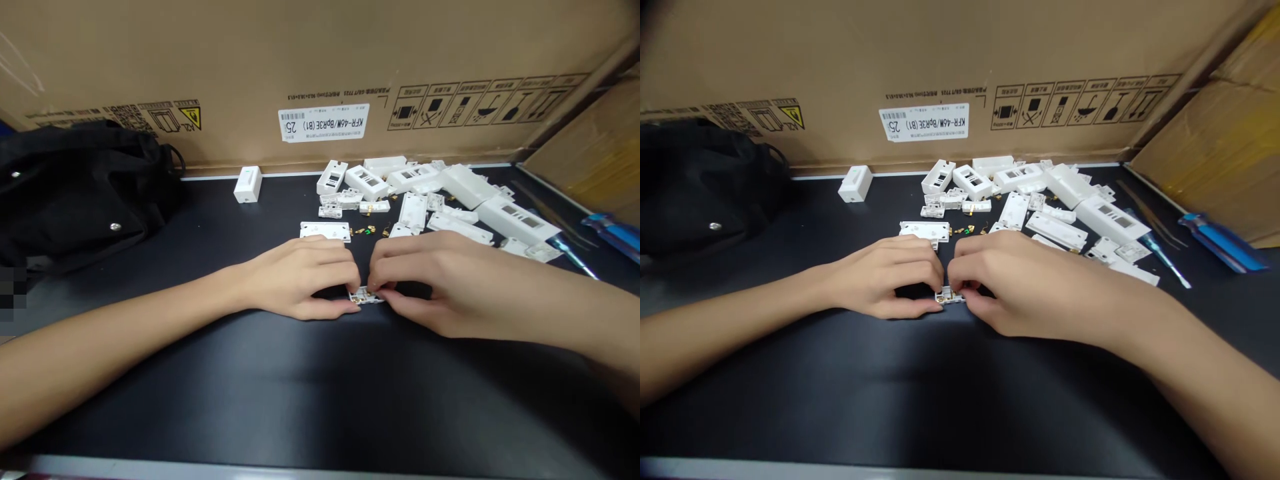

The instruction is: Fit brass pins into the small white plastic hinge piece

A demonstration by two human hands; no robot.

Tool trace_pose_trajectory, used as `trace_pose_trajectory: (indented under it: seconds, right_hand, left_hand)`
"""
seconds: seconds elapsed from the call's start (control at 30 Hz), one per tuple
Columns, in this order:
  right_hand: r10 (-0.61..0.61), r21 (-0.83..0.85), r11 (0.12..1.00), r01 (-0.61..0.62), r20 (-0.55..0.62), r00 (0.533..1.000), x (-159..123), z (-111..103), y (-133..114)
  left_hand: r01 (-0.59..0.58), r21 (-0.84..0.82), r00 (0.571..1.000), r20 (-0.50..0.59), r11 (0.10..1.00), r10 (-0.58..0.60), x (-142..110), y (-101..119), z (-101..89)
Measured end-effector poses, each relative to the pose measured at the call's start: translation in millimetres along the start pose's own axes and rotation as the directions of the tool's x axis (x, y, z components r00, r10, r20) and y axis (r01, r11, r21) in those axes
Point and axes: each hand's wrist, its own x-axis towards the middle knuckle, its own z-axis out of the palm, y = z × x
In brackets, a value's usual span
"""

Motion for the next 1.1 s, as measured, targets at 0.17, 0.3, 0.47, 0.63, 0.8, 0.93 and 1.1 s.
trace_pose_trajectory:
  seconds: [0.17, 0.3, 0.47, 0.63, 0.8, 0.93, 1.1]
  right_hand:
    - [0.041, 0.004, 0.999, -0.042, 0.03, 0.999, 0.1, -3.0, -3.8]
    - [0.045, -0.015, 0.999, -0.045, 0.037, 0.998, -1.0, -3.8, -5.6]
    - [0.038, -0.021, 0.999, -0.037, 0.032, 0.999, -1.1, -2.7, -6.2]
    - [0.05, -0.018, 0.999, -0.051, -0.042, 0.998, 0.1, -2.9, -10.4]
    - [0.094, -0.009, 0.995, -0.094, -0.059, 0.994, 0.8, -3.2, -11.4]
    - [0.087, 0.002, 0.996, -0.087, -0.053, 0.995, 0.7, -4.9, -11.3]
    - [0.046, -0.008, 0.999, -0.047, -0.06, 0.997, 0.6, -6.1, -12.1]
  left_hand:
    - [0.013, -0.029, 1.0, -0.004, 0.999, -0.013, 1.1, 1.0, -0.3]
    - [0.02, -0.037, 1.0, 0.0, 0.999, -0.02, 1.8, 1.9, 0.2]
    - [0.009, -0.008, 1.0, -0.003, 1.0, -0.009, 1.5, 2.8, 0.0]
    - [-0.026, 0.038, 1.0, -0.013, 0.999, 0.027, 3.1, 3.7, -1.3]
    - [-0.041, 0.055, 0.999, -0.001, 0.998, 0.042, 3.5, 4.2, -1.3]
    - [-0.056, 0.071, 0.998, 0.004, 0.996, 0.055, 3.6, 3.4, -0.9]
    - [-0.047, 0.101, 0.999, 0.028, 0.994, 0.044, 3.6, 3.8, -1.0]
